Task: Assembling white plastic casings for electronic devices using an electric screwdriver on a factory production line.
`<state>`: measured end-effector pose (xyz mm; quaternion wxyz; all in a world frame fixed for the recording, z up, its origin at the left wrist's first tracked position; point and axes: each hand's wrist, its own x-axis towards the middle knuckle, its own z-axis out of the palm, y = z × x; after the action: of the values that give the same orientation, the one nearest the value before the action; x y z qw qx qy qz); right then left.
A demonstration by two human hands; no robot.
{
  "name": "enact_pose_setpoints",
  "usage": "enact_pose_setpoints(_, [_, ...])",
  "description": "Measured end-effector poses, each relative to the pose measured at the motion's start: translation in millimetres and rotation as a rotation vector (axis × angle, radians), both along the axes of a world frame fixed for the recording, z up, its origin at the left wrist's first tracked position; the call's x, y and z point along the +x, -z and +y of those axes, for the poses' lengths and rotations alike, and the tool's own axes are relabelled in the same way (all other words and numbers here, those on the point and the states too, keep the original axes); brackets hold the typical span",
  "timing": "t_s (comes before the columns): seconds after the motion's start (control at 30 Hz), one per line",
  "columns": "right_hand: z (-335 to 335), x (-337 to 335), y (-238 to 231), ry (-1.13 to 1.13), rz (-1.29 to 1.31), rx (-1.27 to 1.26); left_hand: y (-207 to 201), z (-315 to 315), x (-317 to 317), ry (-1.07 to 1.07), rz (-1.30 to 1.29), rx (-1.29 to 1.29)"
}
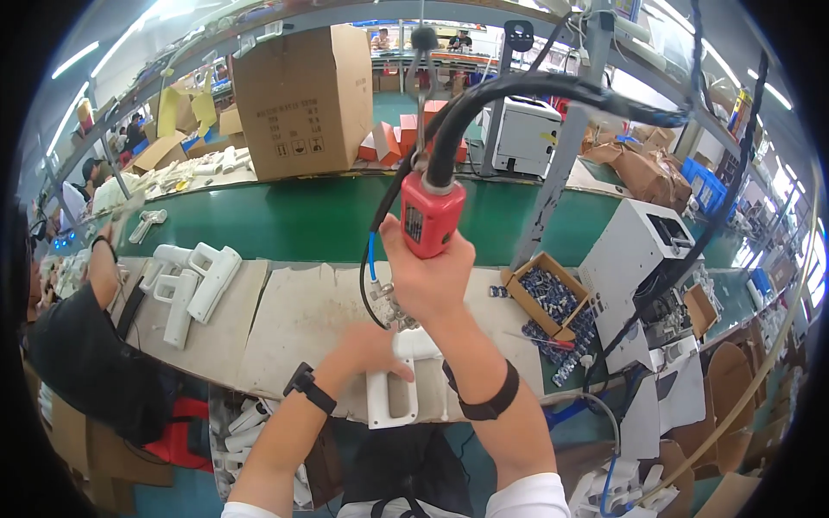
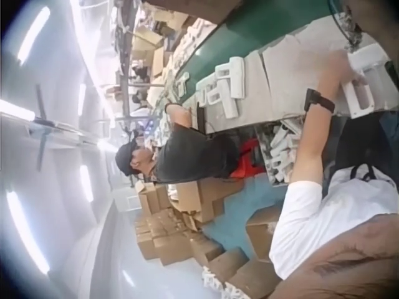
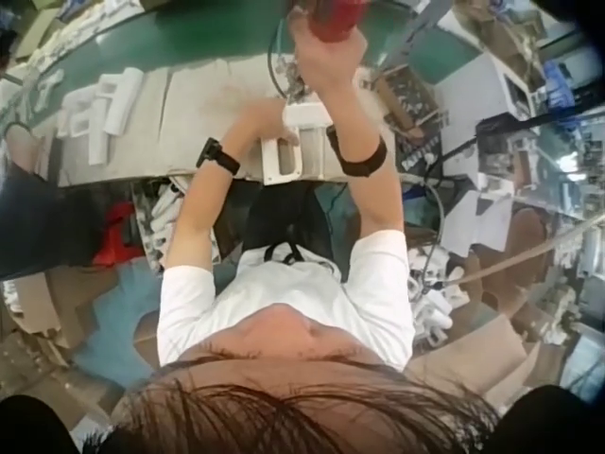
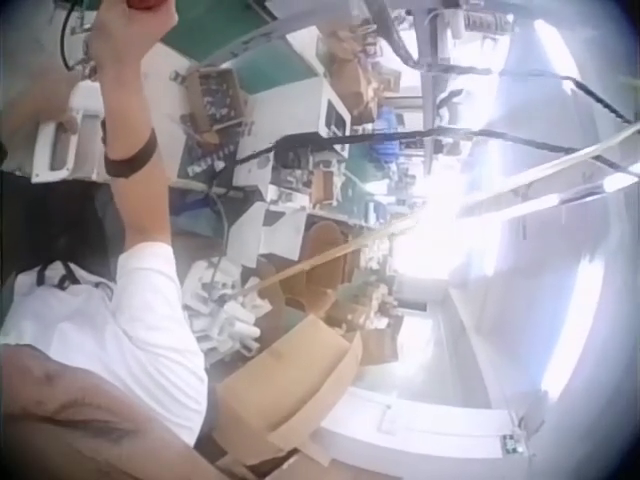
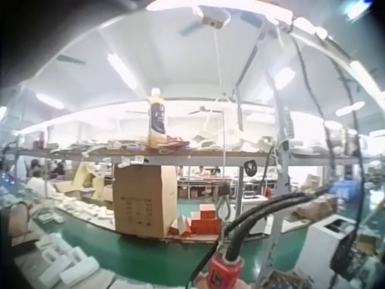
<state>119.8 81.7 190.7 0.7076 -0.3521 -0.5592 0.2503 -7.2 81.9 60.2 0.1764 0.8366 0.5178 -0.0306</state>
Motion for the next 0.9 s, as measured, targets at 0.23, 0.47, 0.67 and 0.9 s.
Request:
enact_pose_setpoints(0.23, [22.3, -8.2, 27.4, 0.013, 0.016, -0.048, 1.0, 3.3, -2.1, 0.013, -0.011, -0.056])
enact_pose_setpoints(0.47, [38.6, -15.4, 60.4, -0.010, 0.026, -0.147, 7.1, 2.0, 2.0, -0.043, -0.055, -0.046])
enact_pose_setpoints(0.67, [28.9, -16.2, 56.8, -0.054, 0.026, -0.084, 11.5, 2.5, 4.7, -0.071, -0.070, -0.039])
enact_pose_setpoints(0.9, [-18.4, 12.6, -0.1, -0.014, 0.043, -0.028, 26.3, 23.9, 7.1, -0.094, -0.176, 0.009])
